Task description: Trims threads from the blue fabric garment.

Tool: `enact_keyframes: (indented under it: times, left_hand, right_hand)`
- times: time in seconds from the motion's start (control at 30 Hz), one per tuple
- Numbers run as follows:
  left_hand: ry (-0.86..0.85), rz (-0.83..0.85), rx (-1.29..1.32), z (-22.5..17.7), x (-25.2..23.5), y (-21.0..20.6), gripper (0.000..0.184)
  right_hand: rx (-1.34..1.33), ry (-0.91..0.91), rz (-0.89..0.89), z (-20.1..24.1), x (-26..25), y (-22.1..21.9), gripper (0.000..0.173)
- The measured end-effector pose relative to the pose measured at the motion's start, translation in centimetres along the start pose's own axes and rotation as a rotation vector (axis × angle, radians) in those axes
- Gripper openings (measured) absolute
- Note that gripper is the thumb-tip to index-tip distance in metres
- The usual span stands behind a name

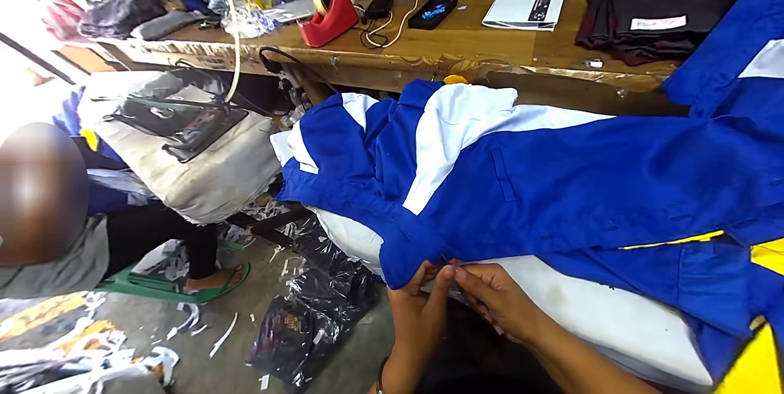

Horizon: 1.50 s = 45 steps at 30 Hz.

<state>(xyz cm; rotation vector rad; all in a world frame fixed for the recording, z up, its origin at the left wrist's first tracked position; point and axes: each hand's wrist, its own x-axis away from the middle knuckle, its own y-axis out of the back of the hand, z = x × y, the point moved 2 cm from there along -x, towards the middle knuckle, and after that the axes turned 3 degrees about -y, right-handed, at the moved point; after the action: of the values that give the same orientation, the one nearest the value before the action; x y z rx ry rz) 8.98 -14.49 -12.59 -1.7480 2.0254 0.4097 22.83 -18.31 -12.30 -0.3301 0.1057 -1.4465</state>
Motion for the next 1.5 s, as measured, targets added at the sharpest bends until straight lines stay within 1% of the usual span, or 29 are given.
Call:
enact_keyframes:
  times: [0.13,0.27,0.4,0.5,0.63,0.73,0.87,1.03,1.13,1.23,1.33,1.5]
  left_hand:
    - [0.147,-0.079,0.174,-0.7,-0.1,-0.6,0.011]
    - [0.16,-0.097,0.227,-0.5,0.2,-1.2,0.013]
    - [0.156,-0.125,0.232,-0.1,0.4,-1.4,0.012]
    - [0.108,-0.069,0.154,-0.1,0.2,-0.9,0.007]
    - [-0.047,-0.021,-0.084,0.4,-0.1,0.0,0.014]
    - [-0.097,-0.007,-0.208,0.5,0.0,0.1,0.019]
    - [-0.079,0.011,-0.121,0.6,0.1,-0.1,0.014]
    - [-0.041,0.005,-0.032,0.6,0.2,0.3,0.01]
    - [0.096,-0.048,0.173,0.4,0.0,0.3,0.003]
    - [0.169,-0.113,0.263,0.0,-0.1,0.0,0.006]
    - [0.148,-0.104,0.249,-0.1,0.1,-0.2,0.011]
    - [0.061,-0.092,0.139,-0.2,0.2,-0.2,0.011]
  right_hand:
    - [-0.015,0.014,0.019,-0.1,0.3,-0.1,0.04]
    - [-0.006,0.038,0.022,-0.7,0.5,0.0,0.04]
    - [-0.049,0.006,0.022,-1.1,0.5,-0.2,0.043]
    - [-0.039,-0.01,0.035,-0.7,0.5,-0.1,0.042]
    - [0.052,0.01,0.083,-0.2,0.6,0.3,0.038]
    - [0.048,0.023,0.073,-0.2,0.5,0.3,0.038]
    - [-0.024,0.02,0.036,-0.1,0.5,0.0,0.04]
    - [-0.048,0.008,0.04,-0.1,0.2,-0.2,0.04]
    - [-0.049,0.001,0.047,-0.2,0.1,-0.2,0.041]
    - [-0.068,-0.011,0.064,-0.4,0.1,-0.3,0.041]
    - [-0.071,-0.006,0.067,-0.3,0.2,-0.3,0.041]
    - [-0.071,-0.005,0.046,-0.1,0.3,-0.4,0.04]
